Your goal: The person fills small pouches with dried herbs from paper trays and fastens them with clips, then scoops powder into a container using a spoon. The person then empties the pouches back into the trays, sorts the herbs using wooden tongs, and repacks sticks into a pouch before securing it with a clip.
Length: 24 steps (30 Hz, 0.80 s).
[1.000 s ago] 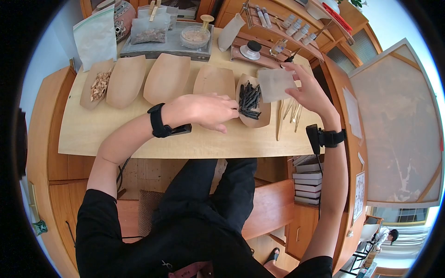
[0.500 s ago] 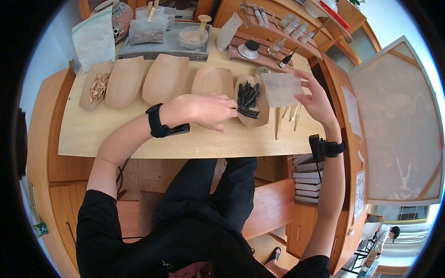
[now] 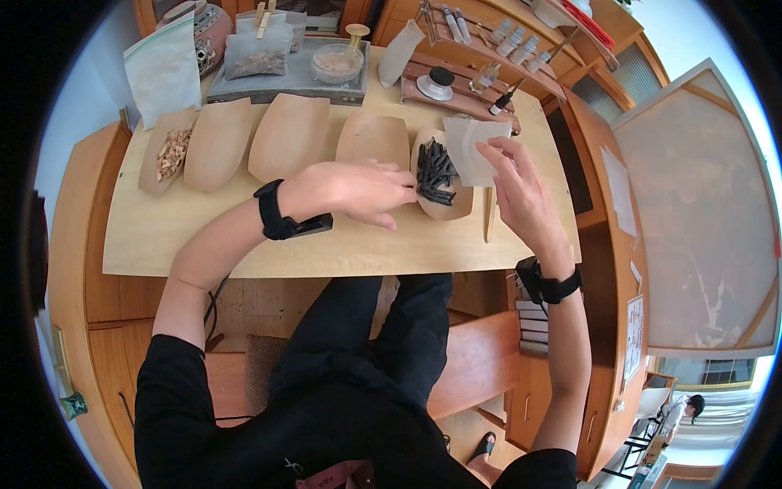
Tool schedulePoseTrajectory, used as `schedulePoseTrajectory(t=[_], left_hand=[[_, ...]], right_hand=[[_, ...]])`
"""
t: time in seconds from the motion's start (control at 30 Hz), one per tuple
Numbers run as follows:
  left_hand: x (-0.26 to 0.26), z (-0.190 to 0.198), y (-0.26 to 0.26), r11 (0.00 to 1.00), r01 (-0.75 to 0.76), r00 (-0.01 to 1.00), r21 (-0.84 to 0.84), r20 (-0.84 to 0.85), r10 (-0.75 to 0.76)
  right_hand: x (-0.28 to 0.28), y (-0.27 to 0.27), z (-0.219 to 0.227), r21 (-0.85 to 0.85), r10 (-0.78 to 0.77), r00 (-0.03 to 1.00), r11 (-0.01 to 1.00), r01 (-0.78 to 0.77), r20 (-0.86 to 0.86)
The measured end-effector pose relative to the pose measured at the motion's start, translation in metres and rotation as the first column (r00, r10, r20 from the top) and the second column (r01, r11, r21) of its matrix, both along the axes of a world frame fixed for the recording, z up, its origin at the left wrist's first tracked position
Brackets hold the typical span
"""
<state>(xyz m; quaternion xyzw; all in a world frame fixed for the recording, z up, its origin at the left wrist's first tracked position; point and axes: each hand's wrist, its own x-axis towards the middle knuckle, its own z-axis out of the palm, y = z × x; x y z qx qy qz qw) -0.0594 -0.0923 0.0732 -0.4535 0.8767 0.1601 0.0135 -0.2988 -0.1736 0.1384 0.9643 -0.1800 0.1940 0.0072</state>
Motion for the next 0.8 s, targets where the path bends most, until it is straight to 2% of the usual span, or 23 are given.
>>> schedulePoseTrajectory(t=[0.13,0.23,0.3,0.33,0.4,0.43,0.5,0.53,0.6,0.67,0.73,0.77,0.8], left_hand=[[0.0,-0.002,0.001,1.0,-0.007,1.0,0.0,-0.002,0.007],[0.0,-0.001,0.0,1.0,-0.003,1.0,-0.001,-0.006,0.003],[0.0,-0.001,0.0,1.0,-0.006,1.0,0.003,-0.015,0.006],[0.0,0.0,0.0,1.0,-0.005,1.0,0.002,-0.015,0.005],[-0.001,0.002,0.0,1.0,-0.006,1.0,0.008,0.006,0.006],[-0.001,0.003,0.0,1.0,-0.005,1.0,0.007,0.006,0.005],[0.0,0.003,0.001,1.0,-0.01,1.0,0.007,0.008,0.01],[0.0,0.003,0.001,1.0,-0.01,1.0,0.006,0.008,0.01],[0.001,0.002,0.0,1.0,0.001,0.999,-0.008,-0.032,-0.002],[0.001,0.001,-0.003,1.0,0.011,0.999,-0.027,-0.053,-0.012],[0.002,-0.001,-0.004,0.999,0.021,0.997,-0.044,-0.074,-0.024],[0.002,-0.003,-0.005,0.999,0.023,0.996,-0.049,-0.085,-0.027],[0.003,-0.003,-0.006,0.998,0.024,0.995,-0.054,-0.097,-0.029]], right_hand=[[-0.006,-0.004,-0.002,0.023,-0.019,0.998,1.0,0.018,0.064],[-0.017,-0.017,-0.01,0.11,-0.078,0.985,0.992,0.061,0.157],[-0.027,-0.029,-0.02,0.481,-0.302,0.911,0.866,0.139,0.281],[-0.033,-0.035,-0.027,0.481,-0.303,0.911,0.866,0.14,0.281],[-0.043,-0.047,-0.042,0.661,-0.268,0.843,0.739,-0.131,0.466],[-0.045,-0.047,-0.048,0.66,-0.268,0.843,0.74,-0.13,0.467],[-0.05,-0.043,-0.059,0.827,-0.481,0.703,0.483,-0.286,0.524],[-0.05,-0.039,-0.062,0.827,-0.481,0.703,0.484,-0.286,0.524],[-0.049,-0.033,-0.067,0.829,-0.525,0.644,0.394,-0.396,0.557],[-0.05,-0.033,-0.068,0.827,-0.487,0.675,0.418,-0.377,0.554],[-0.049,-0.033,-0.066,0.762,-0.394,0.745,0.606,-0.228,0.537],[-0.047,-0.033,-0.064,0.762,-0.397,0.744,0.606,-0.227,0.537],[-0.046,-0.033,-0.062,0.683,-0.338,0.758,0.705,-0.189,0.559]])
